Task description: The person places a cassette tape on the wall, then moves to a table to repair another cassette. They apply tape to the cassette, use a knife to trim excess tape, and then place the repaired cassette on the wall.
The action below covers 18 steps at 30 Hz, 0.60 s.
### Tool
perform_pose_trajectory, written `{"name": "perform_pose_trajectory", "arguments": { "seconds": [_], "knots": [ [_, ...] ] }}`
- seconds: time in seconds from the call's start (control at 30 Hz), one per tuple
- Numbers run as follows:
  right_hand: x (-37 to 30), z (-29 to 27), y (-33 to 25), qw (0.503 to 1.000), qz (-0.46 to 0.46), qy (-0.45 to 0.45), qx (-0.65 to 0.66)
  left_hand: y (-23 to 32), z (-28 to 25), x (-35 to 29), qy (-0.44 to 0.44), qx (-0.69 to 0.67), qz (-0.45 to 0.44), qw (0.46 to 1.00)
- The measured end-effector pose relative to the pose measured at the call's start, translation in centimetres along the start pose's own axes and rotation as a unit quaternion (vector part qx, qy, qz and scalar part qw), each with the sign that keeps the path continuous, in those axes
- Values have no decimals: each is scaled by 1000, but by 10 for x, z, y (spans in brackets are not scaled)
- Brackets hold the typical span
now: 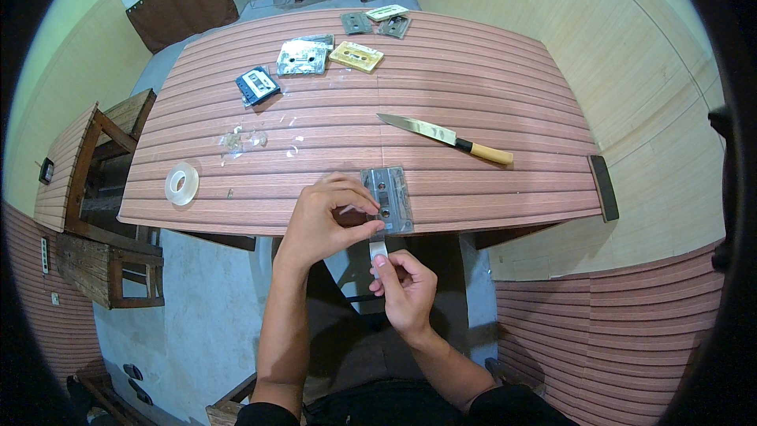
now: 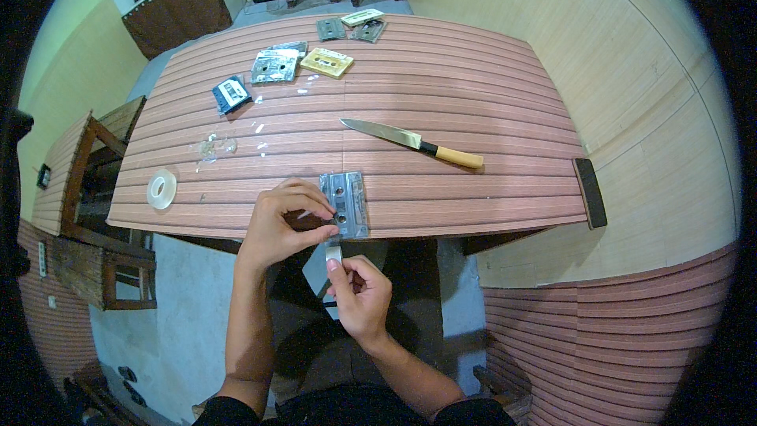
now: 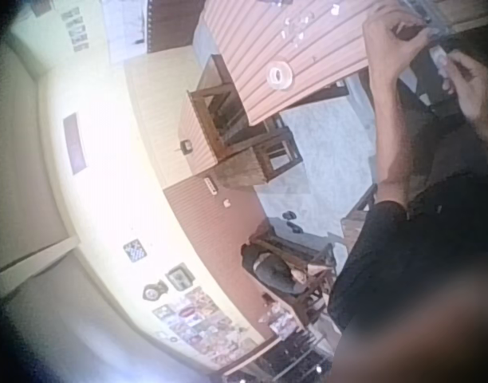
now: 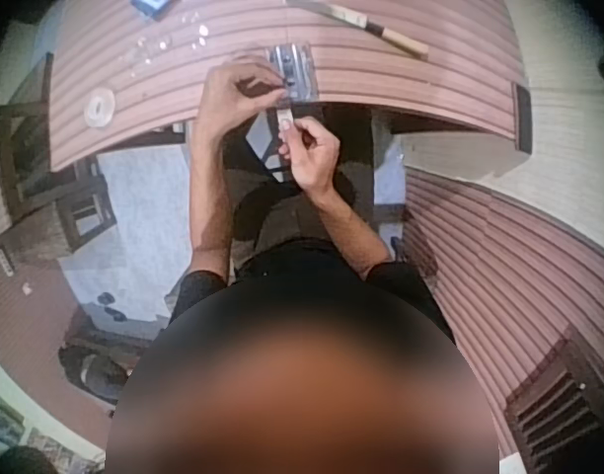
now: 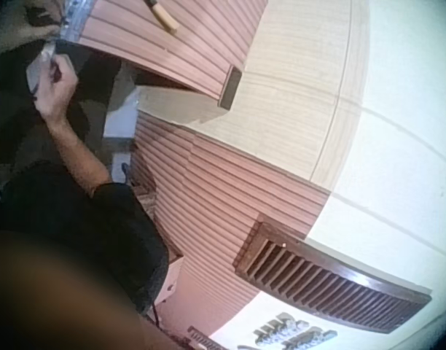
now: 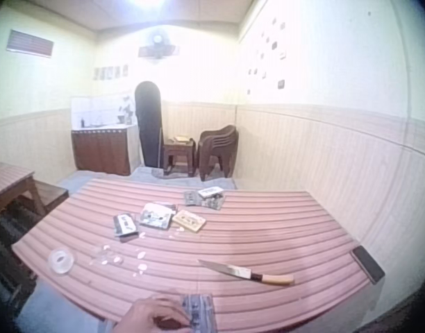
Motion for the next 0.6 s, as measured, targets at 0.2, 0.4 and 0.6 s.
{"name": "perform_pose_trajectory", "arguments": {
  "seconds": [0.2, 0.4, 0.6],
  "knots": [
    [0, 0, 0, 1000, 5, 1, -5, 1, 0, 0, -13, 16, 8, 1000],
    [0, 1, 0, 1000, 2, -1, -3, 2, -2, 3, 1, -13, -10, 1000],
    [-1, 1, 0, 1000, -6, 2, -8, -10, 0, 1, -1, -22, -100, 995]
  ]
}}
Point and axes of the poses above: each hand's wrist, its own x-axis towards the middle knuckle, its own z-axis out of the palm, y = z × x, the point moved 9 cm from there along x, towards the middle knuckle, and after that the axes turned 2 degrees about -y, right-handed, at the moved point
